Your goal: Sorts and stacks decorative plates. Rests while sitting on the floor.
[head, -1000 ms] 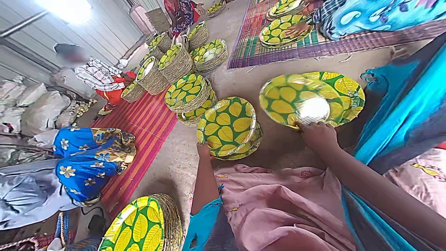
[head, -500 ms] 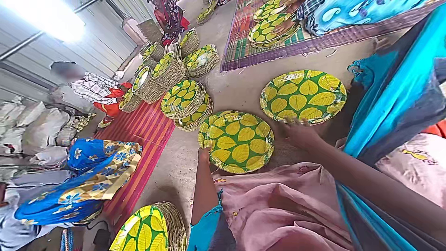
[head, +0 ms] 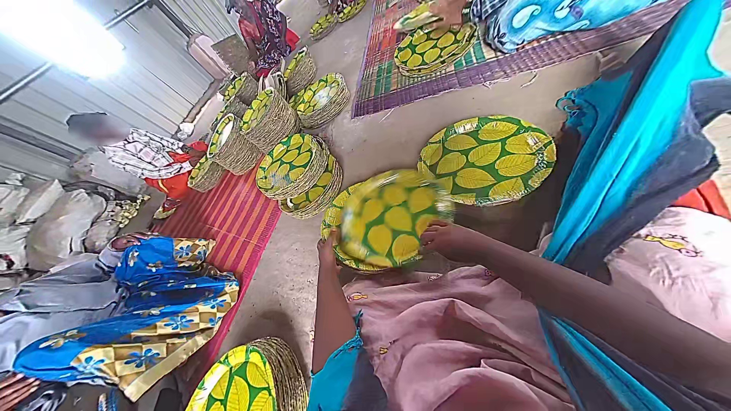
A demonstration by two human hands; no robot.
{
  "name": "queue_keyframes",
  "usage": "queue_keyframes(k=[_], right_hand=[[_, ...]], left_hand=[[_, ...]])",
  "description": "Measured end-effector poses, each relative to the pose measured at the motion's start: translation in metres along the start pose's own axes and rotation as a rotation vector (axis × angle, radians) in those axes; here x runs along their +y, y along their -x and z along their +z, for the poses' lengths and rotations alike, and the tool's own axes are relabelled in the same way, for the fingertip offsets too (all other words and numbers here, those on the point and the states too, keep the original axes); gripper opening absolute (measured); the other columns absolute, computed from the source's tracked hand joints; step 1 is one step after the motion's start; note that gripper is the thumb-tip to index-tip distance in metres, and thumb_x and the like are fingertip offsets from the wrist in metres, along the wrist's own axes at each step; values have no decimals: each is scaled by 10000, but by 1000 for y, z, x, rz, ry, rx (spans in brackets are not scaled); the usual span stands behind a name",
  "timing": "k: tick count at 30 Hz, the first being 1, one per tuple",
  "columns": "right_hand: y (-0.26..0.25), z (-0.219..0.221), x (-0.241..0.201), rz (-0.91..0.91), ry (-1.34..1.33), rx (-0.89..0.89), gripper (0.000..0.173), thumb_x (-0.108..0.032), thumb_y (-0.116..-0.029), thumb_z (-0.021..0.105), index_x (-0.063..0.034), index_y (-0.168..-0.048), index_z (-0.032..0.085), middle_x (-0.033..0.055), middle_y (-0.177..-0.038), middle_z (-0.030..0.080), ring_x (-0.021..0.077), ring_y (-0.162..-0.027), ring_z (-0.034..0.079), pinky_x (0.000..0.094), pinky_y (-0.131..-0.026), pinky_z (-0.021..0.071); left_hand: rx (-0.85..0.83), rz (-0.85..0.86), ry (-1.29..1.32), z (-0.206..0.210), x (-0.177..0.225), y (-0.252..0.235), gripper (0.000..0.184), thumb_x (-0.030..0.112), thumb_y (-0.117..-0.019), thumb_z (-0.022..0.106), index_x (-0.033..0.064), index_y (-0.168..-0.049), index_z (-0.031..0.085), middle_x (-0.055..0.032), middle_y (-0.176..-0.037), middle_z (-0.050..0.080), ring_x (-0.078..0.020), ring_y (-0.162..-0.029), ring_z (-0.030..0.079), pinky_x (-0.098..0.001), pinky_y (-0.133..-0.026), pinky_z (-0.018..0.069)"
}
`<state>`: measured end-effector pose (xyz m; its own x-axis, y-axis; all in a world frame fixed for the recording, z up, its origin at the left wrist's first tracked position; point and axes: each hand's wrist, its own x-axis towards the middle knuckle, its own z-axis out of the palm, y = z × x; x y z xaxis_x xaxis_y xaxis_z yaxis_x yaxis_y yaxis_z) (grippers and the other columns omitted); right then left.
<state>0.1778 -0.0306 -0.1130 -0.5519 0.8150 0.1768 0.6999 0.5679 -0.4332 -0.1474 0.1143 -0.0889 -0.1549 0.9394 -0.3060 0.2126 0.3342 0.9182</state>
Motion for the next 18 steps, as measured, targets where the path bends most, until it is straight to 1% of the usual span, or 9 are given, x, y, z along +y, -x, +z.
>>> queue_keyframes(k=[1,3,5,6,8,12,14,16,18], right_hand=[[2,3,4,23,-23,10,536,156,-924,498,-192,-1239,758,138,-1261,701,393,-1278,590,661,-1166,304],[15,1,17,310,-34,87,428,47,-972,541,-151,-1310,714,132,-1427,629,380,-1422,486,648,-1207,258],[29,-12,33,753,-4,30,561,-124,-1008,616,-110,-1548,464,163,-1615,425,414,-1524,317,676,-1228,173],[38,-15,46,899,9,45,668,-128,-986,660,-82,-1590,377,232,-1606,404,473,-1504,323,722,-1208,173],[55,-18,64,1014,92,81,699,-57,-963,655,-97,-1599,368,297,-1452,541,505,-1378,479,726,-1128,297],[49,-26,47,795,72,300,461,26,-951,609,-211,-1333,710,244,-1244,660,482,-1237,561,695,-1012,389],[31,-18,27,533,-9,344,430,55,-959,551,-173,-1264,751,205,-1192,693,444,-1183,602,665,-1020,400],[15,-9,11,223,-71,229,443,83,-975,473,-151,-1211,767,108,-1300,702,376,-1280,595,656,-1099,369],[3,-5,3,116,-25,67,514,92,-983,447,-214,-1263,750,31,-1467,617,354,-1438,472,671,-1178,245]], left_hand=[[16,-7,-71,-1,0,3,789,307,-991,697,5,-1580,266,-299,-1491,472,-417,-1328,524,-597,-1052,476],[62,-14,-168,0,-3,5,793,76,-904,742,-24,-1551,295,-317,-1447,500,-424,-1292,549,-581,-1028,496],[78,-13,-159,1,-1,8,636,43,-961,653,-35,-1515,351,-310,-1405,538,-406,-1249,584,-564,-1004,513],[85,-5,-138,2,1,10,560,66,-1001,605,-43,-1498,373,-307,-1393,546,-397,-1238,587,-556,-1003,509],[92,17,-116,3,5,12,534,172,-1062,553,-45,-1514,366,-305,-1429,526,-389,-1286,563,-548,-1047,485],[60,12,-31,4,7,10,665,395,-1084,521,-62,-1535,346,-299,-1524,446,-380,-1401,470,-547,-1139,405],[44,39,68,6,4,6,619,462,-1091,463,-47,-1442,495,-257,-1417,573,-324,-1291,587,-517,-1065,494],[-32,60,176,5,7,10,589,484,-1103,393,9,-1407,560,-198,-1345,645,-265,-1208,650,-479,-1012,539],[-88,39,222,1,9,11,490,403,-1108,418,50,-1425,539,-173,-1282,671,-251,-1126,680,-463,-943,572]])
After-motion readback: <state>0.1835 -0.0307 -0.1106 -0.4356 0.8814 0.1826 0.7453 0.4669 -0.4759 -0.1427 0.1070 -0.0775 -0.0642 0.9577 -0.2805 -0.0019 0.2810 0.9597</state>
